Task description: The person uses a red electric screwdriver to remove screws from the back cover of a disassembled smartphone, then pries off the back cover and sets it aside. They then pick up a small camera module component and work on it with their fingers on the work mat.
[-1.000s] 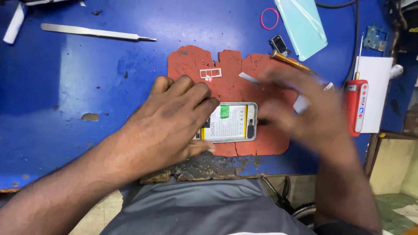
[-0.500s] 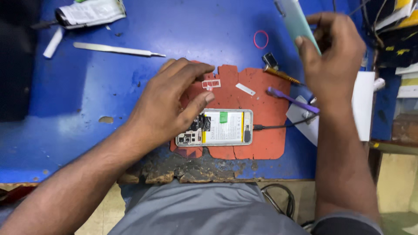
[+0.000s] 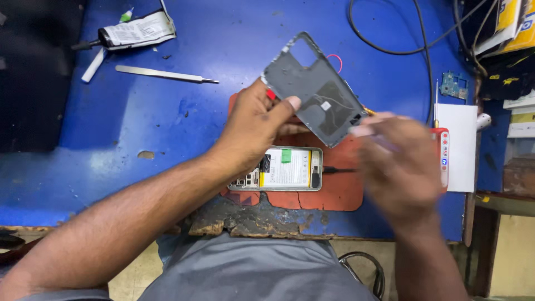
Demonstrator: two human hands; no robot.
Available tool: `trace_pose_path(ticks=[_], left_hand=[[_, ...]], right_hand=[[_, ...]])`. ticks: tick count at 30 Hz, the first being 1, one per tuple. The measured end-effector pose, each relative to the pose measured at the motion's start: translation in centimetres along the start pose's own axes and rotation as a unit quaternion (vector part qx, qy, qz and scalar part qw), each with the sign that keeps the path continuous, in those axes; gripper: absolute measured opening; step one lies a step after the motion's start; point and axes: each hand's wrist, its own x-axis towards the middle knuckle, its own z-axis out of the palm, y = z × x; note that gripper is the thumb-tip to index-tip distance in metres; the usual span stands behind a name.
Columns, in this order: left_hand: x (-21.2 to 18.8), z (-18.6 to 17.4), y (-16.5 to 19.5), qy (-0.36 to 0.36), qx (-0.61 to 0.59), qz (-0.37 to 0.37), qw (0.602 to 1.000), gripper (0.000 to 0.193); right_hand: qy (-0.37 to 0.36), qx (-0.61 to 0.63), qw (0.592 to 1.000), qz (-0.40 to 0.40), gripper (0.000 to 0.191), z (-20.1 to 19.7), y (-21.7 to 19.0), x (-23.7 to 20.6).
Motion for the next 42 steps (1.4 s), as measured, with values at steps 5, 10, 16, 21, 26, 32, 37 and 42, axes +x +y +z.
trace_pose_path(ticks=[5, 10, 16, 21, 26, 32, 37, 42], left_hand=[[-0.1, -1.7, 0.9, -0.001, -0.014, 0.035, 0.999, 0.034], [-0.3, -2.5, 1.7, 0.023, 0.015, 0.062, 0.998, 0.041], [-0.8, -2.2, 2.8, 0.037, -0.023, 0.081, 0.996, 0.042], [-0.8, -3.0, 3.8, 0.043, -0.016, 0.109, 0.993, 0.037], [-0.2, -3.6, 3.7, 0.052, -0.008, 0.155, 0.987, 0.027], [-0.1, -3.9, 3.3, 0.055, 0.095, 0.115, 0.987, 0.023], [0.2, -3.7, 3.2, 0.015, 0.046, 0.096, 0.994, 0.027], [1.4, -5.3, 4.3, 0.008, 0.056, 0.066, 0.996, 0.02]], right_hand=[[-0.013, -0.145, 0.959, 0.242, 0.032, -4.1, 5.5, -4.5], [-0.063, -0.138, 0.897, 0.415, 0.051, -3.1, 7.2, -7.3], [-0.085, -0.217, 0.924, 0.305, 0.053, -1.8, 8.4, -9.2], [0.029, -0.077, 0.934, 0.348, 0.042, -2.5, 10.4, -11.5], [0.15, 0.16, 0.872, 0.437, 0.027, -2.7, 10.1, -8.7], [0.027, 0.32, 0.871, 0.371, 0.04, -0.4, 6.1, 1.5], [-0.104, 0.372, 0.865, 0.32, 0.052, 4.7, 4.3, 6.8], [-0.061, 0.456, 0.801, 0.384, 0.056, 6.6, 4.7, 6.7]])
